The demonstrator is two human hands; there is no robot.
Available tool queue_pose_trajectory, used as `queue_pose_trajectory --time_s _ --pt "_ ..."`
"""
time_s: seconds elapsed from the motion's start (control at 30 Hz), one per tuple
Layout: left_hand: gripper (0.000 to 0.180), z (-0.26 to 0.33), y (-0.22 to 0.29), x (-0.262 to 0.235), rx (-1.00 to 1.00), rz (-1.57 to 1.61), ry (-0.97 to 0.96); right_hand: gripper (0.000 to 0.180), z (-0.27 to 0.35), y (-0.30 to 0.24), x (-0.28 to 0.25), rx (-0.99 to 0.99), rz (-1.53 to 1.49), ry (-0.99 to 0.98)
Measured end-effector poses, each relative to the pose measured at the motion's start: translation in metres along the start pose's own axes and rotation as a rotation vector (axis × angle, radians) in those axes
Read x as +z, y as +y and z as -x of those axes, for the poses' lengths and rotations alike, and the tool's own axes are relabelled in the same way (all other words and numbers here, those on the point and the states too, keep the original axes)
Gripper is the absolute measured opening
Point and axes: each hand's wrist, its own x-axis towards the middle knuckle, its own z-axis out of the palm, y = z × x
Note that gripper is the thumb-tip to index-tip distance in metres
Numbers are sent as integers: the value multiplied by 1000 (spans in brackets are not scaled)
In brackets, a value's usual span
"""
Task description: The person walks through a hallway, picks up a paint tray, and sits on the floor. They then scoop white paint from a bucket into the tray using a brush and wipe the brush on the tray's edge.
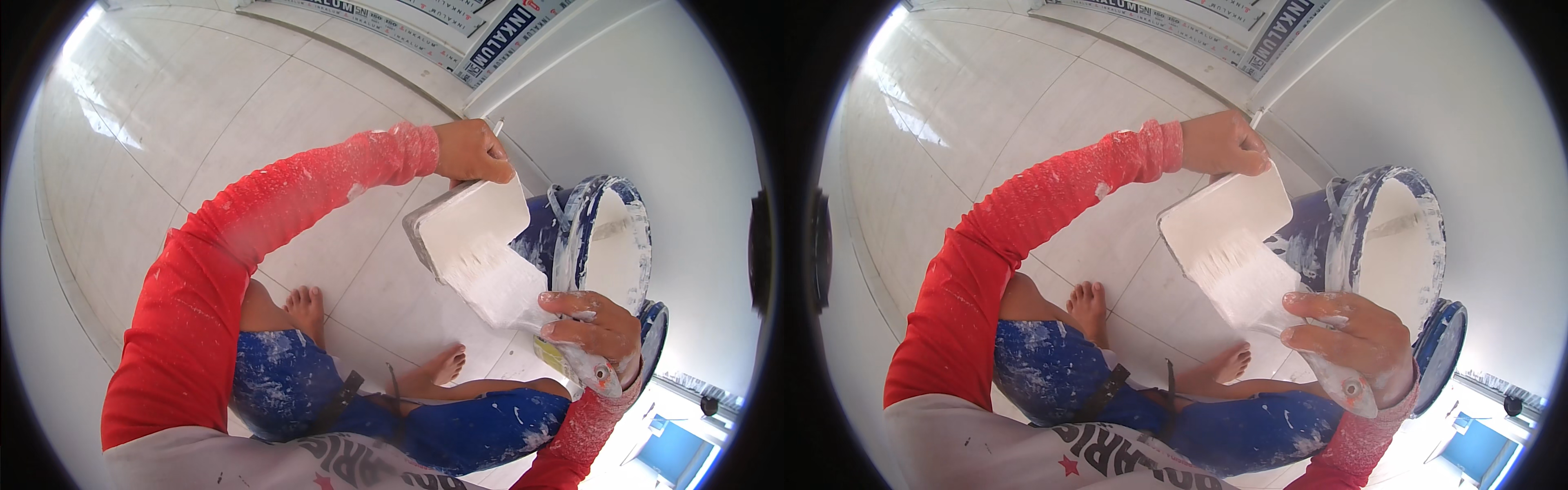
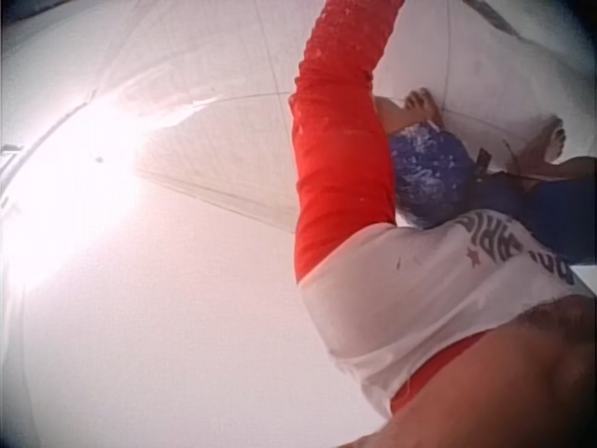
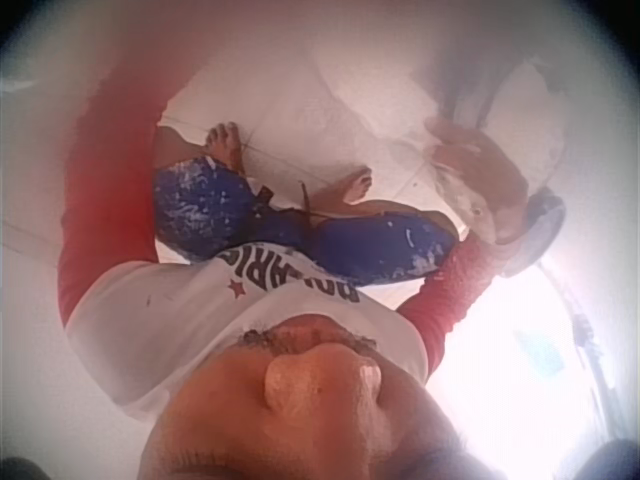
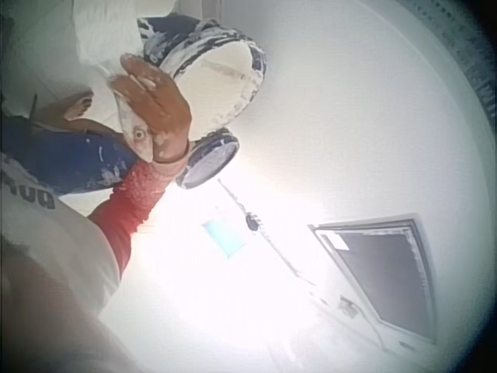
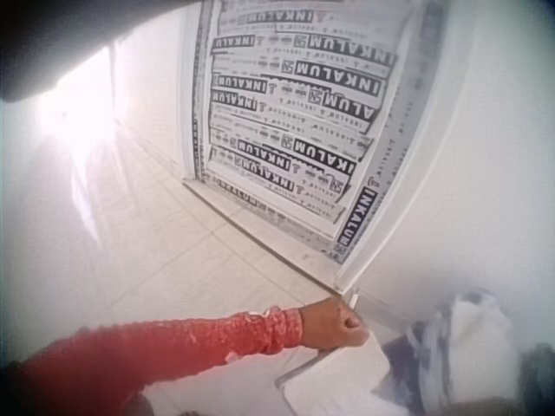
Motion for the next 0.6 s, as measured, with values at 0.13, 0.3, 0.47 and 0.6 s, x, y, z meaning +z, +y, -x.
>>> queue_pose_trajectory --time_s 0.13,0.3,0.47,0.6 --pt "34 0 -6 0 -32 -35 -9 29 10 5 -6 19 -54 17" --pt "37 -3 -10 -1 -22 38 104 24 29 19 -17 61 -409 189" --pt "37 -1 1 9 22 54 332 37 33 33 -14 152 -459 626" --pt "35 5 17 19 40 25 481 34 18 46 0 373 -664 887"
